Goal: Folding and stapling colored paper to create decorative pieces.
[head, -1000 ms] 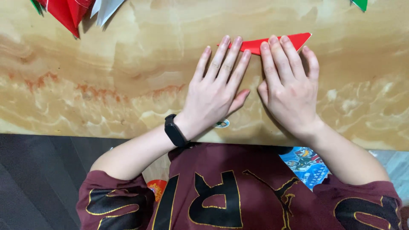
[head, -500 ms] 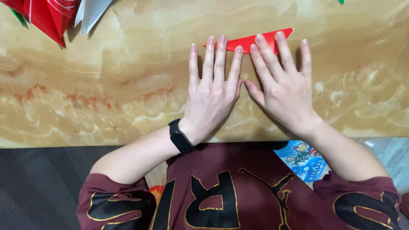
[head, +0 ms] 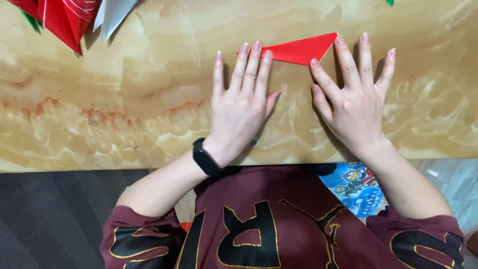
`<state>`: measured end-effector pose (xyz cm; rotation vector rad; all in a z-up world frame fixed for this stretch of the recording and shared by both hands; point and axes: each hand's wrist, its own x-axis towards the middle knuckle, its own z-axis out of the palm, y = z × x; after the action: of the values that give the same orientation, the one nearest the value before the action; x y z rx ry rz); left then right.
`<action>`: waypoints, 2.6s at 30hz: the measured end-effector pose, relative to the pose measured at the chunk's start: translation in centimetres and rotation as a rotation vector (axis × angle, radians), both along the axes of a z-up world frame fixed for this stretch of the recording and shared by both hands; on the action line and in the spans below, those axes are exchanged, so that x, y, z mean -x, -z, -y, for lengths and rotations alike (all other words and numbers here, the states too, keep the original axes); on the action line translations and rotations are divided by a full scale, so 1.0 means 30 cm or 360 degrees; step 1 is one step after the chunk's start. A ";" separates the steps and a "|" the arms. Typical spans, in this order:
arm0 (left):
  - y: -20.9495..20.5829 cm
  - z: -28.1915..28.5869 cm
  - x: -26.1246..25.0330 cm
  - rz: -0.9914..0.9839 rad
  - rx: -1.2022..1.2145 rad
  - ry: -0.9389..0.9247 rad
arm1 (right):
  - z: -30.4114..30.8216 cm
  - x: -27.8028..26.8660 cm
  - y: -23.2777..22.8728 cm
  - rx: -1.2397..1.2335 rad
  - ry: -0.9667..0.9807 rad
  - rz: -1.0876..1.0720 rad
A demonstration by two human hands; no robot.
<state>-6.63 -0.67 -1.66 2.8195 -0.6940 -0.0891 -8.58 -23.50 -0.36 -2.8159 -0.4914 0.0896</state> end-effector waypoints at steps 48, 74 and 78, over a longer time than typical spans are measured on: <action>-0.017 -0.012 -0.162 -0.0284 0.1316 -0.0268 | -0.053 -0.221 -0.024 -0.0887 -0.0261 -0.0017; -0.066 -0.030 -0.173 0.0324 0.0381 0.0364 | -0.038 -0.213 -0.044 -0.0385 -0.0563 -0.0002; -0.045 -0.048 -0.169 -0.0038 0.0564 0.0419 | -0.030 -0.215 -0.021 -0.0656 -0.0434 -0.0108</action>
<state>-1.55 0.76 -0.32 2.3778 -0.9668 -0.0401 -2.14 -22.59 0.28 -2.3259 -0.7773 0.1230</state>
